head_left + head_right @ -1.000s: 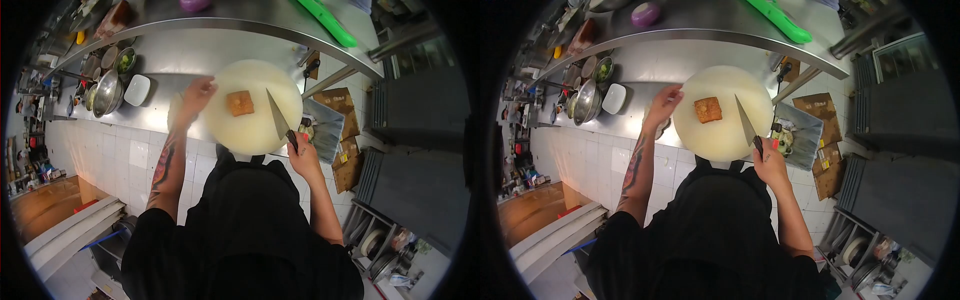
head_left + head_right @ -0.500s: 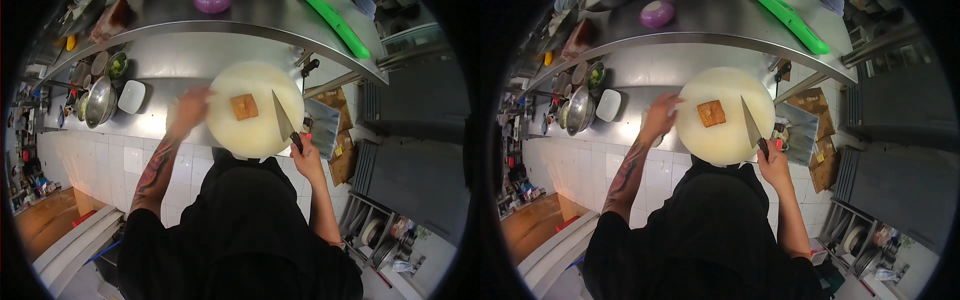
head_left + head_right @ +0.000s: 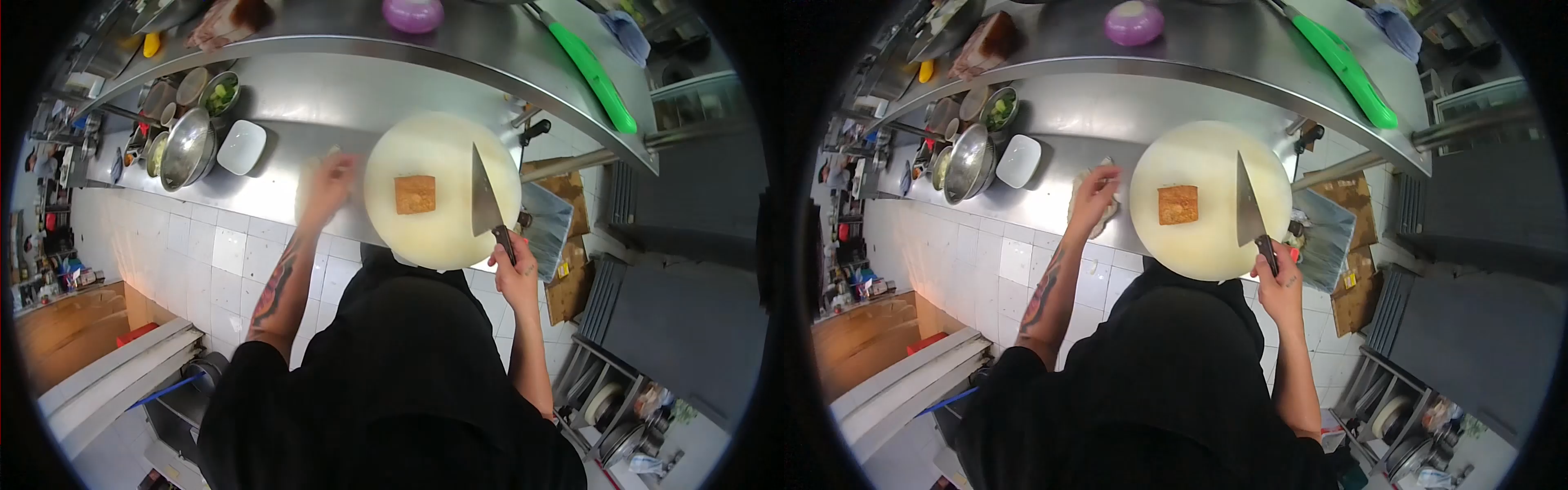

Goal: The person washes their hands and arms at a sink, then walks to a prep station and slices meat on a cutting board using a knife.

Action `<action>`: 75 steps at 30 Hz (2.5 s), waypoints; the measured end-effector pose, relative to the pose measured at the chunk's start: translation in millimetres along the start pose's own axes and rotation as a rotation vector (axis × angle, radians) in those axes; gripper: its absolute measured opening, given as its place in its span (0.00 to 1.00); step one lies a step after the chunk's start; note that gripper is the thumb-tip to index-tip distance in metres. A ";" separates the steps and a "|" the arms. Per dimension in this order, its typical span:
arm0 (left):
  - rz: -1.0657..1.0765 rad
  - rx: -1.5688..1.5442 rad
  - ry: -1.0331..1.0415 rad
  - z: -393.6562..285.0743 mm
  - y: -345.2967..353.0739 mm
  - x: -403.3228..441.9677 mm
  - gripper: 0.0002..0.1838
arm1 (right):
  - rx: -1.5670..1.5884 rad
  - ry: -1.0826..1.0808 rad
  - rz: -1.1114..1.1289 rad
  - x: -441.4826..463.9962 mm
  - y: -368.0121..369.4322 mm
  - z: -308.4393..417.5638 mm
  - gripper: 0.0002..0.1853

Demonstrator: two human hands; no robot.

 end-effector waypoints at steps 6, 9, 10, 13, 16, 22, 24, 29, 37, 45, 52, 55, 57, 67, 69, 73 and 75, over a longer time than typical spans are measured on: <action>-0.534 1.119 0.372 49.1 -41.6 -14.3 0.26 | 0.032 0.089 -0.006 1.8 -2.1 -0.6 0.17; -0.449 1.064 0.403 31.0 -58.7 -8.1 0.24 | 0.034 0.077 -0.023 -0.8 -5.4 -5.0 0.17; -0.425 0.758 0.267 19.3 -70.0 -10.7 0.23 | 0.091 0.120 0.002 -3.9 -3.2 -3.7 0.18; -0.572 -0.030 0.142 22.9 -82.3 -3.8 0.22 | 0.236 0.168 -0.023 -18.1 -14.0 -1.5 0.19; -0.368 0.040 0.415 -74.3 7.5 -55.3 0.17 | 0.621 0.158 -0.058 -46.1 -30.3 -14.8 0.20; 0.110 0.369 1.192 -208.6 294.0 -149.5 0.16 | 0.860 0.080 -0.088 -95.6 -96.7 14.0 0.20; 0.230 0.411 1.263 -205.1 358.4 -144.8 0.17 | 0.934 0.067 -0.178 -111.2 -124.1 22.6 0.20; 0.145 0.405 1.198 -179.7 446.2 -57.7 0.13 | 0.985 0.101 -0.306 -157.7 -191.4 -14.9 0.21; 0.232 0.319 0.995 -193.1 503.9 -63.1 0.11 | 0.903 0.141 -0.461 -176.0 -242.4 -57.2 0.22; -0.130 0.456 0.960 -209.6 480.1 43.9 0.12 | 0.666 0.290 -0.341 -202.1 -263.3 -78.2 0.20; 0.259 0.415 1.045 -221.1 508.6 -101.1 0.17 | 0.624 0.221 -0.422 -179.6 -264.4 -81.8 0.15; 0.202 0.490 1.119 -178.7 534.0 -79.8 0.16 | 0.949 0.175 -0.354 -172.0 -246.5 -51.5 0.12; 0.070 0.484 0.876 -172.3 527.3 -29.5 0.15 | 0.932 0.227 -0.351 -183.7 -245.9 -58.0 0.11; 0.352 0.536 1.175 -239.1 512.4 -110.9 0.14 | -0.650 -0.076 -0.362 -195.3 -287.1 -48.5 0.13; 0.537 0.556 1.202 -219.4 536.5 -146.6 0.13 | -0.726 -0.262 -0.313 -186.3 -277.7 -26.0 0.12; 0.431 0.801 1.101 -158.1 576.3 -88.1 0.13 | -0.920 -0.434 -0.225 -181.5 -269.0 -11.9 0.10; 0.321 0.892 1.048 -150.8 575.6 -47.4 0.12 | -0.943 -0.443 -0.159 -192.7 -265.5 -11.9 0.08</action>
Point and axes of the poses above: each hand's wrist, its own x-axis towards the middle knuckle, its own y-axis out of the palm, z = x × y, the point moved 7 cm from there along x, towards the middle knuckle, and after that the axes turned 9 degrees about -y, right-handed, at the moved point
